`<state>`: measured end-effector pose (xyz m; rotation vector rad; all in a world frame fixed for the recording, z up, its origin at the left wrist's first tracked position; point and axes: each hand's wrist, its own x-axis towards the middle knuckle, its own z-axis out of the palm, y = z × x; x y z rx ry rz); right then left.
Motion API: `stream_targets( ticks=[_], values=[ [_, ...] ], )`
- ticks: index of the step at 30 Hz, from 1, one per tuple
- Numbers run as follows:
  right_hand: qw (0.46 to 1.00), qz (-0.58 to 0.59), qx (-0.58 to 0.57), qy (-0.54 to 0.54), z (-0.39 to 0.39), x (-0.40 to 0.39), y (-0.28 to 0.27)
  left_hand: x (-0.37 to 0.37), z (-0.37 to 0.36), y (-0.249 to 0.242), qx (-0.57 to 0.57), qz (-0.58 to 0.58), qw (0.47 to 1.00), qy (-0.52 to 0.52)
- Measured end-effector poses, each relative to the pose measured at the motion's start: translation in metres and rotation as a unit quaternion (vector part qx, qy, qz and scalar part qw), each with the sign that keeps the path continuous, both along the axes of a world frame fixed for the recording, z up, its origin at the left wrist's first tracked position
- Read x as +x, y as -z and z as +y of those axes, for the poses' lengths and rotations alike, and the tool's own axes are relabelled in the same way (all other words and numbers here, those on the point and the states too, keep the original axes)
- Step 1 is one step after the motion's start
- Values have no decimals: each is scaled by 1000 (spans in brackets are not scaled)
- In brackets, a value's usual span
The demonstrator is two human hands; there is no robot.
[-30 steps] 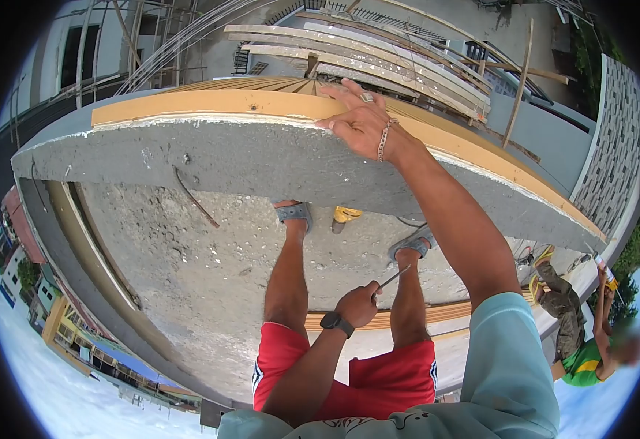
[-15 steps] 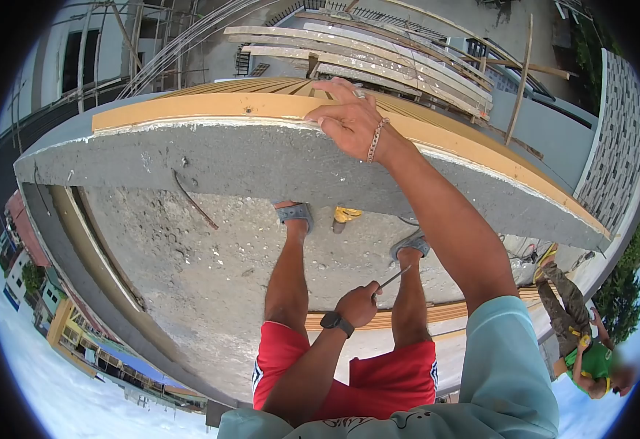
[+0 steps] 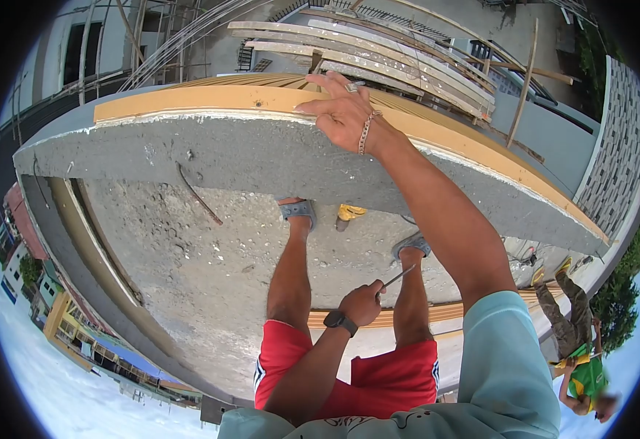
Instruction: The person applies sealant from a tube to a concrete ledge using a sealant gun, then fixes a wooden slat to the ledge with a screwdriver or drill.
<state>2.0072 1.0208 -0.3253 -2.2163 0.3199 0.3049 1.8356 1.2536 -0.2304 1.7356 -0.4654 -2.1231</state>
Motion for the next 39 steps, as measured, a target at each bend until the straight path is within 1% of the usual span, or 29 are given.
stream_targets(
  ticks=[5,8,11,17,22,25,29,31,34,35,37,39],
  values=[
    [1000,8,-4,-6,2,-2,-1,1,0,0,-4,-4,1000,0],
    [1000,13,23,3,2,-4,-2,1,1,1,-7,-1,1000,-5],
    [1000,-9,24,13,5,-2,-1,0,2,1,-7,-1,1000,-4],
    [1000,-2,-16,-25,4,0,-3,-1,2,2,-6,-3,1000,-3],
    [1000,12,-10,-8,-1,-12,-5,0,2,2,-11,-17,1000,-9],
    [1000,22,-16,3,-6,-22,-11,-2,3,4,-2,-1,1000,-15],
    [999,27,-26,8,-12,-32,-10,0,2,3,-2,-7,1000,-7],
    [998,-29,-54,19,-11,-36,-9,-1,2,3,-7,-7,1000,-7],
    [996,-30,-85,13,-17,-33,-12,0,0,0,-10,-11,1000,-2],
    [996,-31,-85,12,-17,-29,-14,-1,0,1,-11,-12,1000,-4],
    [997,-33,-50,39,-14,-22,-14,0,1,1,-14,-11,1000,-7],
    [998,-39,-41,37,-10,-14,-9,0,2,1,-9,-8,1000,-5]
  ],
)
